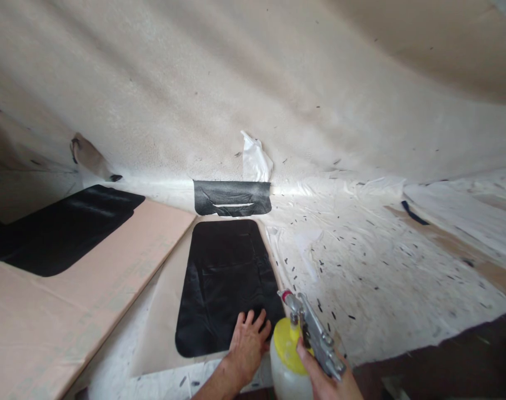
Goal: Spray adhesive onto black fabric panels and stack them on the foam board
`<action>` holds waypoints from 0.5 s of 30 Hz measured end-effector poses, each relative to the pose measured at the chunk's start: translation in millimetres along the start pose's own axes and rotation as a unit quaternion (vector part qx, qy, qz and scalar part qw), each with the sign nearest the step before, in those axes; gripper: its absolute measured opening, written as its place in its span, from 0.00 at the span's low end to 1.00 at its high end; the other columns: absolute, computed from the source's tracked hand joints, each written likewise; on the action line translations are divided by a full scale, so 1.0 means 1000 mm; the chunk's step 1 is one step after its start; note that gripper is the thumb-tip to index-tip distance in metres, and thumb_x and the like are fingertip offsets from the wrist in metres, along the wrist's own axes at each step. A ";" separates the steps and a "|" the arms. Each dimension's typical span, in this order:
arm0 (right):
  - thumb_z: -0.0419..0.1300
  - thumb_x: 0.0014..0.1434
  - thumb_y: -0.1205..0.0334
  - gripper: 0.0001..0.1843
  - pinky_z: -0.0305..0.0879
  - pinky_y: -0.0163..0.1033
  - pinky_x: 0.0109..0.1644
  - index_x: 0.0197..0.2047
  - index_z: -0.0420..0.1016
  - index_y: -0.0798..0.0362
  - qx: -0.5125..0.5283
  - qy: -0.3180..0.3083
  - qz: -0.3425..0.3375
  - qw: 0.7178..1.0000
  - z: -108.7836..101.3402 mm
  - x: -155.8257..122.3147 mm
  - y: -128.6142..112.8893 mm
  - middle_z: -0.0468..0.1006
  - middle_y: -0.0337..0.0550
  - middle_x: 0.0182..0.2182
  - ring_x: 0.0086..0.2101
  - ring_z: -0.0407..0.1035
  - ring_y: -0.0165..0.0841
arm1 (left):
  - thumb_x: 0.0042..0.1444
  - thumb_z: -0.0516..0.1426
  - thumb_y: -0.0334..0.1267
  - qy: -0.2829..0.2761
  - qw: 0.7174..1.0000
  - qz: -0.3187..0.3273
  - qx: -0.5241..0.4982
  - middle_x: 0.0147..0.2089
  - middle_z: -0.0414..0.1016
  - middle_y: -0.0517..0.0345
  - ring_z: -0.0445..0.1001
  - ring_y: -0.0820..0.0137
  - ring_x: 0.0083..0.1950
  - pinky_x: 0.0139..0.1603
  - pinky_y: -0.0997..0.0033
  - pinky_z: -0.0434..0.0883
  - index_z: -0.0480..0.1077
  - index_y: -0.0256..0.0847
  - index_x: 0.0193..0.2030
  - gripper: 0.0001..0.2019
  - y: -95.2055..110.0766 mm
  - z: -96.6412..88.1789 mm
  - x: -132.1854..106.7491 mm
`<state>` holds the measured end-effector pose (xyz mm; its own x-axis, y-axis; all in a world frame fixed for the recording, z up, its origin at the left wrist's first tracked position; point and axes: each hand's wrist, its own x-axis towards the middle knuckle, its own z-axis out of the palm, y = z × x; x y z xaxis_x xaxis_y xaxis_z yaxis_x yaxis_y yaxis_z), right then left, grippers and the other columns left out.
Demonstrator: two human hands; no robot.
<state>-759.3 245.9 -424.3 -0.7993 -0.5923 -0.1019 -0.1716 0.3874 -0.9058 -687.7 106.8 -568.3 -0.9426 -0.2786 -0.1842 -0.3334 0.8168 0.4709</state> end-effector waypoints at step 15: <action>0.57 0.49 0.44 0.24 0.67 0.39 0.46 0.42 0.74 0.53 0.012 0.015 0.039 0.999 -0.001 0.021 0.002 0.77 0.47 0.36 0.39 0.71 0.42 | 0.59 0.51 0.47 0.031 0.999 0.010 -0.008 0.65 0.52 0.56 0.52 0.52 0.62 0.61 0.42 0.50 0.58 0.51 0.60 0.22 -0.002 0.007 0.006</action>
<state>-776.9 235.4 -428.1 -0.8268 -0.5392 -0.1602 -0.0943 0.4136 -0.9055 -692.2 107.2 -576.7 -0.9482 -0.2940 -0.1202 -0.3143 0.8141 0.4883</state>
